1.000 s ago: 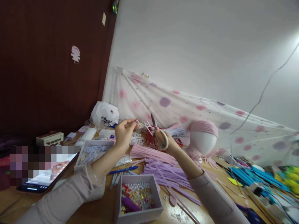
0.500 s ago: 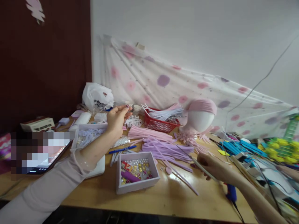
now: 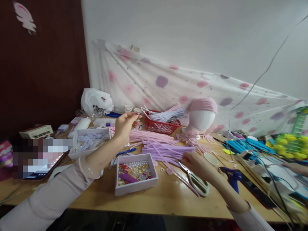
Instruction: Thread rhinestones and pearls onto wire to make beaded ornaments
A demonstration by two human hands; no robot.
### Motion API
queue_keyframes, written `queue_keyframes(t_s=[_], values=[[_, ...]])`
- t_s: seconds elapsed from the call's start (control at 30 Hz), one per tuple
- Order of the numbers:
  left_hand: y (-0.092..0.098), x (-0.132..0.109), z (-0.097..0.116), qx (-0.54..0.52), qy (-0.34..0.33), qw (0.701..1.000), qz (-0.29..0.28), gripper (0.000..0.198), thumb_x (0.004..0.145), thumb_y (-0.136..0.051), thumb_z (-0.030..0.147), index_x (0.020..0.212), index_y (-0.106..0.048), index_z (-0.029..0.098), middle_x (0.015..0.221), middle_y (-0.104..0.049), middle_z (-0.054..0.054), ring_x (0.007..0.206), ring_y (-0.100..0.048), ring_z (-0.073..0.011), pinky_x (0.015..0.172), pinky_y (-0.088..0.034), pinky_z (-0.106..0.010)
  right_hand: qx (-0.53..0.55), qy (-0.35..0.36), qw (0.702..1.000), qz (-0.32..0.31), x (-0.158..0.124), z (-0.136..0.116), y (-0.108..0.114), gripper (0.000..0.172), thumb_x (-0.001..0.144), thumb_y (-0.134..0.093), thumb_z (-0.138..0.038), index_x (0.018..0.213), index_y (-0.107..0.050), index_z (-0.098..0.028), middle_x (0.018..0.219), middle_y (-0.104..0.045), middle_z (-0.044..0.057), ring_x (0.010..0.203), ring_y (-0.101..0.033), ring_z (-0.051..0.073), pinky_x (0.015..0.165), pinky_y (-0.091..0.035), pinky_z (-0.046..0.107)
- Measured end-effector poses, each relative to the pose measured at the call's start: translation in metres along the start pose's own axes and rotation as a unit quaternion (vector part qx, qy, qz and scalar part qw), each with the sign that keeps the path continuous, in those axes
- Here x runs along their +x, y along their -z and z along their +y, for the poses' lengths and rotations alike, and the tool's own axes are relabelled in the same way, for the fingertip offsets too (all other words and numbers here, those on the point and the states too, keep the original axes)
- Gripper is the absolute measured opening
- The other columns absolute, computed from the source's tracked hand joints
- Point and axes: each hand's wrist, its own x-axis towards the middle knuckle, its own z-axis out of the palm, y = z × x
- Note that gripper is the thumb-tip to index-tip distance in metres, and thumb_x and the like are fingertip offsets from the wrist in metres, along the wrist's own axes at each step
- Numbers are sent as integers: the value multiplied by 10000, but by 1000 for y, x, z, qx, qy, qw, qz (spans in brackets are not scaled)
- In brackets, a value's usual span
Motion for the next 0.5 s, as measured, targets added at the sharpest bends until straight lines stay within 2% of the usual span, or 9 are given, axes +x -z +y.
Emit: queue_keyframes(t_s=[0.07,0.13,0.2,0.23,0.37,0.47,0.5], values=[[-2,-4,0,7,3,1000,-13,121,663,-734,160,761,-666,140,706,-746,-19,473,-557,-53,469,-407,-159,87,14,996,-26,22,-26,-2,213,957,-542,-365,979,-631,-173,804,-670,70,745,-619,220,652,-435,314],[-3,-7,2,14,5,999,-28,138,651,-745,176,761,-671,136,701,-745,-25,467,-547,-55,458,-398,-163,177,18,981,-82,50,-52,-8,283,976,-545,-398,1116,-623,-165,905,-695,75,781,-653,209,694,-516,332],[-3,-10,6,18,2,999,-42,162,638,-758,195,764,-676,136,699,-743,-27,465,-538,-56,459,-395,-167,255,18,957,-137,78,-76,-13,298,974,-590,-346,1213,-608,-169,1187,-648,89,972,-664,207,828,-575,403],[-2,-11,9,20,-1,999,-47,174,632,-765,206,765,-677,137,700,-742,-27,468,-534,-56,465,-399,-170,291,24,943,-159,92,-88,-14,325,965,-607,-327,1248,-594,-168,1245,-627,98,1035,-654,229,864,-571,435],[5,-9,20,32,-23,997,-65,228,614,-794,263,773,-682,144,726,-735,-27,497,-531,-62,488,-411,-184,438,70,874,-197,136,-132,-9,344,960,-616,-326,1263,-586,-165,1261,-619,101,1056,-649,240,876,-567,449],[11,-6,24,52,-47,995,-77,262,610,-807,300,793,-697,149,724,-722,-21,520,-537,-76,508,-426,-202,544,111,813,-175,157,-163,-10,323,982,-577,-332,1250,-597,-154,1250,-623,90,1070,-647,251,883,-562,447],[13,-5,23,63,-55,993,-79,266,609,-810,307,796,-706,150,690,-705,-12,523,-538,-84,513,-429,-209,572,120,794,-168,161,-172,-14,316,1030,-474,-327,1244,-604,-134,1235,-624,81,1088,-642,253,896,-551,442]])
